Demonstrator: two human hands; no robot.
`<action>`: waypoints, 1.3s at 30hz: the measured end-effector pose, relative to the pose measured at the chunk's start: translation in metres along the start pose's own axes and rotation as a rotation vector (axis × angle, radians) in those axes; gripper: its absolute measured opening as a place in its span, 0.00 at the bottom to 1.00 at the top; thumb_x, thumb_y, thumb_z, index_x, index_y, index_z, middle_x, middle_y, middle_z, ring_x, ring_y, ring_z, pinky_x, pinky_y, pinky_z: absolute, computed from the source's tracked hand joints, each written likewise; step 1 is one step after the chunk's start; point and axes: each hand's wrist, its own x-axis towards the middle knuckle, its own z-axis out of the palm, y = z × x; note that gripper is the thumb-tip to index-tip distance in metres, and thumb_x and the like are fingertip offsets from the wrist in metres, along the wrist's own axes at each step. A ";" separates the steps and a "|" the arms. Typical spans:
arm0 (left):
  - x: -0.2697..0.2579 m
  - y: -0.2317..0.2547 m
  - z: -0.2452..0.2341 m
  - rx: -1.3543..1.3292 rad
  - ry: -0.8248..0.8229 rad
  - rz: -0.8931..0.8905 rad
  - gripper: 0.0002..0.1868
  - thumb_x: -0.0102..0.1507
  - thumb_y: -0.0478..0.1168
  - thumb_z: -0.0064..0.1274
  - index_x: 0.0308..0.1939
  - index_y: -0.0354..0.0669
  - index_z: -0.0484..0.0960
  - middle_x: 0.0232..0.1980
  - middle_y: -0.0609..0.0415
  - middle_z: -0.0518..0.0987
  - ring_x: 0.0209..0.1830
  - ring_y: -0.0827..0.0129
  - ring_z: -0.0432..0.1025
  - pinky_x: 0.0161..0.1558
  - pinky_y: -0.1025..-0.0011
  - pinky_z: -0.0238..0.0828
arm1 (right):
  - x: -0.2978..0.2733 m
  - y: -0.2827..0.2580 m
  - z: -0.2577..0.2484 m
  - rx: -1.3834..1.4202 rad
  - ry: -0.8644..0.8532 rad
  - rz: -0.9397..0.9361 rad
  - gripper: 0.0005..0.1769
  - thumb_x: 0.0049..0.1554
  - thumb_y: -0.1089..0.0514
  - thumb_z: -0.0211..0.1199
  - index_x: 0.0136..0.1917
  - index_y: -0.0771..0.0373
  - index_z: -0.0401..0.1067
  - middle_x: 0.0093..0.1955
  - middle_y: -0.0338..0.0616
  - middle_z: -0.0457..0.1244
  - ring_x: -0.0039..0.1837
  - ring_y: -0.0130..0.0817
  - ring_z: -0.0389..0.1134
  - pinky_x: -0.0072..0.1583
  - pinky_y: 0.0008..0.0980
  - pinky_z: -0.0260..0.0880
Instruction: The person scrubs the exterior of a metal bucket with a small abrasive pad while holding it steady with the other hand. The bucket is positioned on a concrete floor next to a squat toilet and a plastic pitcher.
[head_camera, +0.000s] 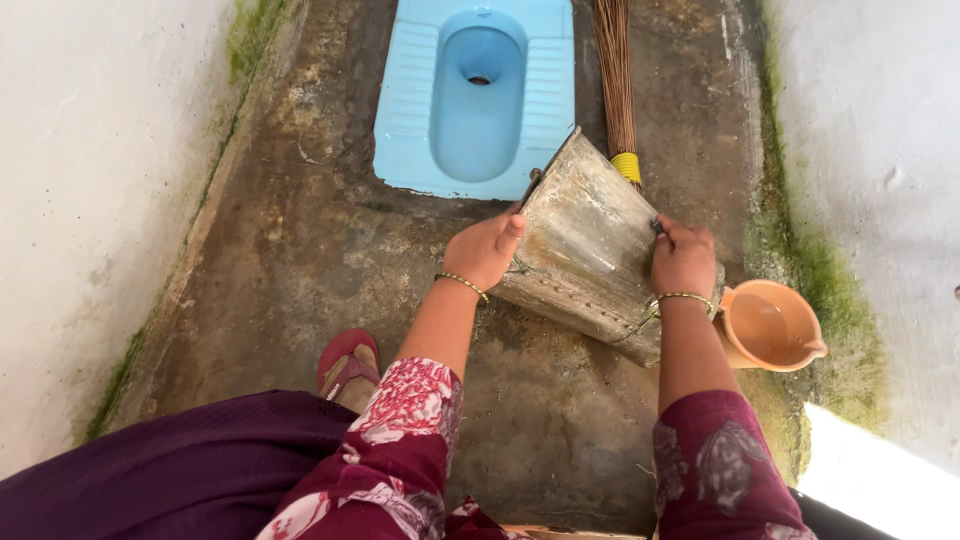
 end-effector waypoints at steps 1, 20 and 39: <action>0.005 0.003 -0.002 -0.007 -0.043 -0.010 0.67 0.49 0.82 -0.01 0.75 0.46 0.64 0.50 0.42 0.81 0.51 0.55 0.78 0.41 0.57 0.80 | -0.002 0.002 0.002 -0.005 0.014 0.039 0.15 0.58 0.61 0.63 0.57 0.52 0.82 0.55 0.51 0.66 0.58 0.52 0.67 0.59 0.46 0.68; 0.033 0.049 -0.007 -0.519 0.106 0.267 0.64 0.57 0.87 0.09 0.83 0.49 0.48 0.82 0.48 0.61 0.84 0.53 0.53 0.78 0.59 0.50 | -0.022 -0.153 0.049 0.104 0.038 -0.260 0.17 0.56 0.61 0.60 0.60 0.64 0.74 0.63 0.57 0.63 0.65 0.55 0.63 0.64 0.47 0.65; 0.035 0.043 -0.002 -0.651 0.120 0.293 0.62 0.58 0.88 0.15 0.83 0.52 0.50 0.82 0.48 0.63 0.81 0.54 0.60 0.77 0.63 0.53 | -0.031 -0.153 0.042 0.041 0.042 -0.325 0.25 0.53 0.65 0.59 0.65 0.62 0.71 0.64 0.60 0.61 0.67 0.59 0.62 0.64 0.51 0.65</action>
